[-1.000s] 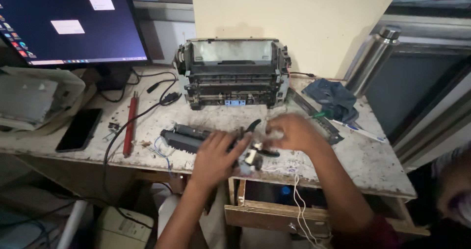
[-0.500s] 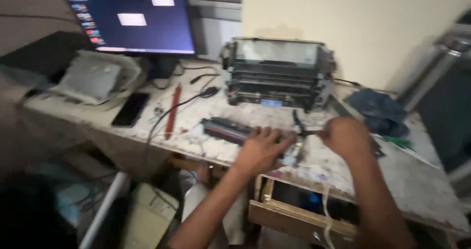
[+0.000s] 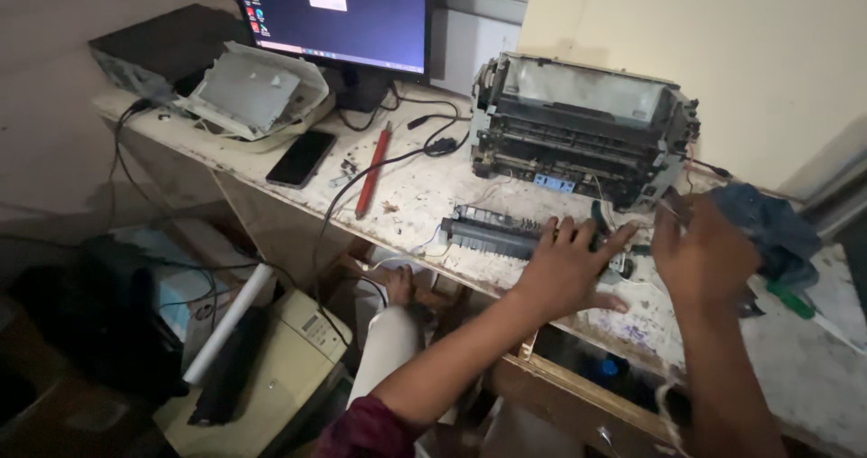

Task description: The person disassembles a printer component, cleans it with a cloth, and reassembles it using a screwdriver. They handle wires, a cylindrical drum, and a plastic housing while working at a cluttered desk.

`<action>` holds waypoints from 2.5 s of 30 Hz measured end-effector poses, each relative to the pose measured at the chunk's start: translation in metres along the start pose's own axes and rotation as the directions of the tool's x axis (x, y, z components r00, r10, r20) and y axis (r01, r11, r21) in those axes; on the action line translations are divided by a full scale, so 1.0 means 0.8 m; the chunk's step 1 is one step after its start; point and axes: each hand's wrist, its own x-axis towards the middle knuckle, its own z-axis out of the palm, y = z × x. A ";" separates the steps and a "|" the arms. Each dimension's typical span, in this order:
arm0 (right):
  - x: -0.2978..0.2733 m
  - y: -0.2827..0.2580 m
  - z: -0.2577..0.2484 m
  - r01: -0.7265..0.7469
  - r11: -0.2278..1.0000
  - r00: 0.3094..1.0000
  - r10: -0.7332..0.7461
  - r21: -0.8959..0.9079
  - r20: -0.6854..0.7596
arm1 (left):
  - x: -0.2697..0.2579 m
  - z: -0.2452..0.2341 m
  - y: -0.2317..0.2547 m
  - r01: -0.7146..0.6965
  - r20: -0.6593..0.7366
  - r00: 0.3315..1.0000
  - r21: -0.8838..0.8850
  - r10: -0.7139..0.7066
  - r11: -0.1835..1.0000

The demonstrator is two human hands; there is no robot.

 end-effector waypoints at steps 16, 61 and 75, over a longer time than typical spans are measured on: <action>-0.010 0.014 0.042 -0.005 0.991 0.994 -0.010 0.131 0.113 | -0.127 -0.101 -0.369 0.430 -0.623 0.645 -0.181 -0.441 0.885; 0.066 -0.297 0.067 0.265 0.679 0.851 -0.498 0.684 0.165 | -0.095 0.001 -0.336 0.102 -0.042 0.877 -0.957 -0.478 0.272; 0.046 -0.269 0.123 -0.112 0.483 0.939 -0.235 0.868 0.252 | -0.099 -0.011 -0.330 0.109 0.047 0.958 -0.972 -0.283 0.208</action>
